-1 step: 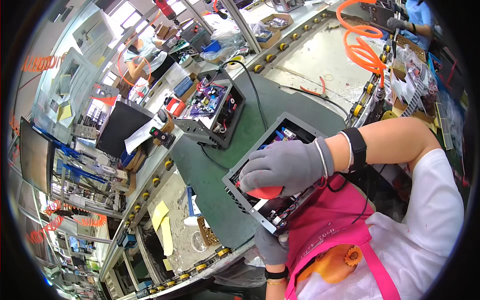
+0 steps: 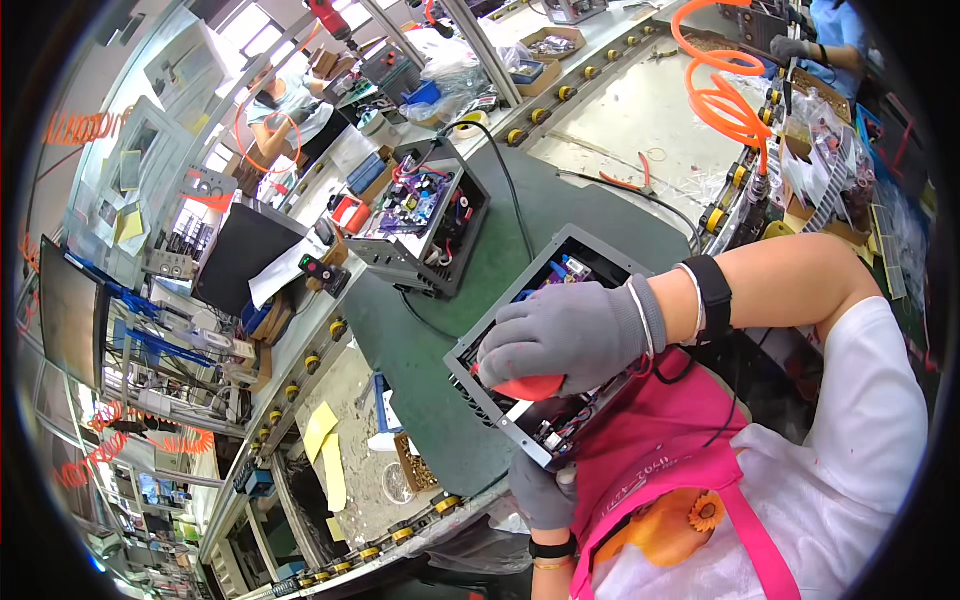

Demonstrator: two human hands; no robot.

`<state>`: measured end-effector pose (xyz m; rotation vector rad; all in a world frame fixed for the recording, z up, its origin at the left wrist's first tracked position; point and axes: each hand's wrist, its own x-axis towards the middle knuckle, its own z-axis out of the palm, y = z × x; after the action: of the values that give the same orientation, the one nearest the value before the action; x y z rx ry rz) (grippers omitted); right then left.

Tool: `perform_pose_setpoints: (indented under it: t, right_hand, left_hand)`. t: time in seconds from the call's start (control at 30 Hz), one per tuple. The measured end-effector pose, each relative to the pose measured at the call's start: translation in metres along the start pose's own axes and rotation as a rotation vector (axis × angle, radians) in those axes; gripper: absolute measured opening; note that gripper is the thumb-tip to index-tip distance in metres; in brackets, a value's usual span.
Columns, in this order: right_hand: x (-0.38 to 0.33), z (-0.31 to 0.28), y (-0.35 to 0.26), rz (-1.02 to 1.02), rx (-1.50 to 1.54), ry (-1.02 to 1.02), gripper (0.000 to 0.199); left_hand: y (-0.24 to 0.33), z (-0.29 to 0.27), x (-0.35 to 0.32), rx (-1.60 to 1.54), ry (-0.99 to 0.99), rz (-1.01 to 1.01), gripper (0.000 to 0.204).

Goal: Assembling electronic power supply units by using a pneumatic screwdriver to fasten components, applying labels, and installing knobs.

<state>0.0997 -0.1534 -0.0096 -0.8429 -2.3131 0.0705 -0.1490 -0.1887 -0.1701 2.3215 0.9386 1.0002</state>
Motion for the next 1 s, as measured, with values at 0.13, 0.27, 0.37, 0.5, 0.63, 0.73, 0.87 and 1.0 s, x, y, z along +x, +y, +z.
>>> perform_pose_setpoints:
  t: [0.13,0.27,0.37,0.5,0.63,0.73,0.87,1.0]
  right_hand:
    - [-0.001,-0.014,-0.007,-0.028,0.043,-0.022,0.047]
    - [-0.035,-0.06,-0.026,0.047,0.065,0.323,0.048]
    - [-0.084,-0.088,-0.05,0.183,0.055,0.609,0.05]
    - [-0.148,-0.071,-0.071,0.409,0.024,0.886,0.051]
    - [-0.184,-0.043,-0.078,0.572,0.172,0.944,0.05]
    - [-0.19,-0.031,-0.078,0.541,0.253,0.966,0.051]
    - [-0.188,-0.026,-0.07,0.493,0.205,0.942,0.046]
    - [-0.189,-0.027,-0.065,0.535,0.106,0.85,0.047]
  left_hand:
    - [-0.004,0.001,-0.002,-0.015,-0.007,-0.025,0.062]
    - [-0.008,0.002,0.0,0.059,0.012,0.045,0.055]
    - [-0.009,0.004,0.001,0.021,0.025,0.08,0.055]
    - [-0.002,0.013,0.003,-0.071,0.099,0.012,0.057]
    - [0.004,0.017,0.003,-0.003,0.099,-0.002,0.07]
    - [0.004,0.019,0.002,-0.013,0.113,-0.021,0.071]
    - [0.002,0.023,0.001,-0.028,0.143,-0.044,0.073]
    - [0.003,0.023,0.0,-0.043,0.147,-0.056,0.076]
